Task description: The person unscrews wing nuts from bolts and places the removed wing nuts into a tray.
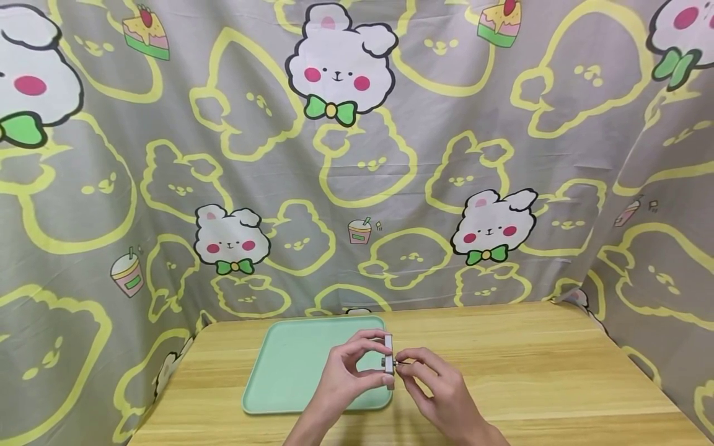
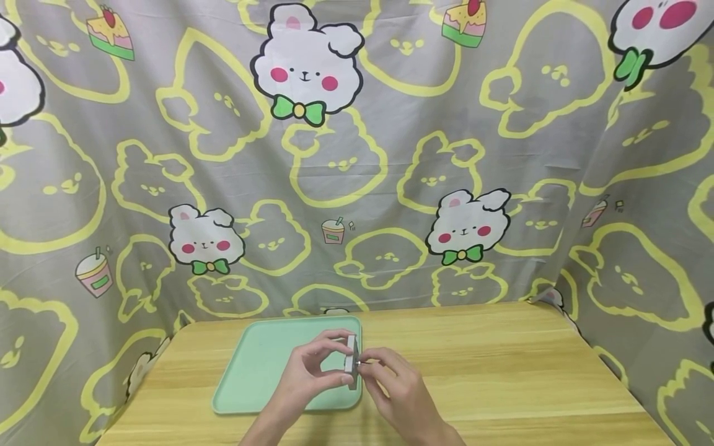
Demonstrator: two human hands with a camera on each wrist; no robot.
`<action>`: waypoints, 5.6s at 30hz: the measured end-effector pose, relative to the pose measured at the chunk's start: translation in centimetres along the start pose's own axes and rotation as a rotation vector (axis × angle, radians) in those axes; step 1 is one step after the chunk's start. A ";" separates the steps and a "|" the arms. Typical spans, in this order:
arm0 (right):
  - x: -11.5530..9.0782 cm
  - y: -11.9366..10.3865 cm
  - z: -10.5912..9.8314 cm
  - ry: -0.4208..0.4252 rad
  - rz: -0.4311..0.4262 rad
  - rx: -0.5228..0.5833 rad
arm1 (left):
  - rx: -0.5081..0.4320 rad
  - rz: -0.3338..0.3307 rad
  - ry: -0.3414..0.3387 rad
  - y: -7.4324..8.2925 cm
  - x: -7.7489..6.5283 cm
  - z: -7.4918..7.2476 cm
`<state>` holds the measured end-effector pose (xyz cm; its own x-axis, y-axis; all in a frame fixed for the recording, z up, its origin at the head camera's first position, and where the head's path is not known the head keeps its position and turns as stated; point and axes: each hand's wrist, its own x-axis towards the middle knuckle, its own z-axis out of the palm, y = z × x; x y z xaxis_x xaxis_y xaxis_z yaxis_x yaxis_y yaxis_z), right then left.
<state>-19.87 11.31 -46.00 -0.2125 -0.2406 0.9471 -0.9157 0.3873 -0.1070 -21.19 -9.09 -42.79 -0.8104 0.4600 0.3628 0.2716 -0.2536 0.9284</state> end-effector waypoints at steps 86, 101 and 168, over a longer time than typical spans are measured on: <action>0.7 -0.3 -0.5 0.025 0.111 0.137 | -0.017 -0.010 0.026 0.1 -0.1 -0.3; 0.8 -0.2 -1.7 -0.131 1.127 0.637 | 0.122 0.012 0.014 -0.3 0.1 0.2; 0.2 -0.5 -1.0 -0.031 0.544 0.313 | 0.057 -0.016 0.047 0.3 -0.1 0.1</action>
<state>-19.14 11.98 -45.49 -0.6818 -0.1095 0.7233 -0.7290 0.1840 -0.6594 -20.99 -9.16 -42.50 -0.8379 0.4230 0.3450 0.2868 -0.1967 0.9376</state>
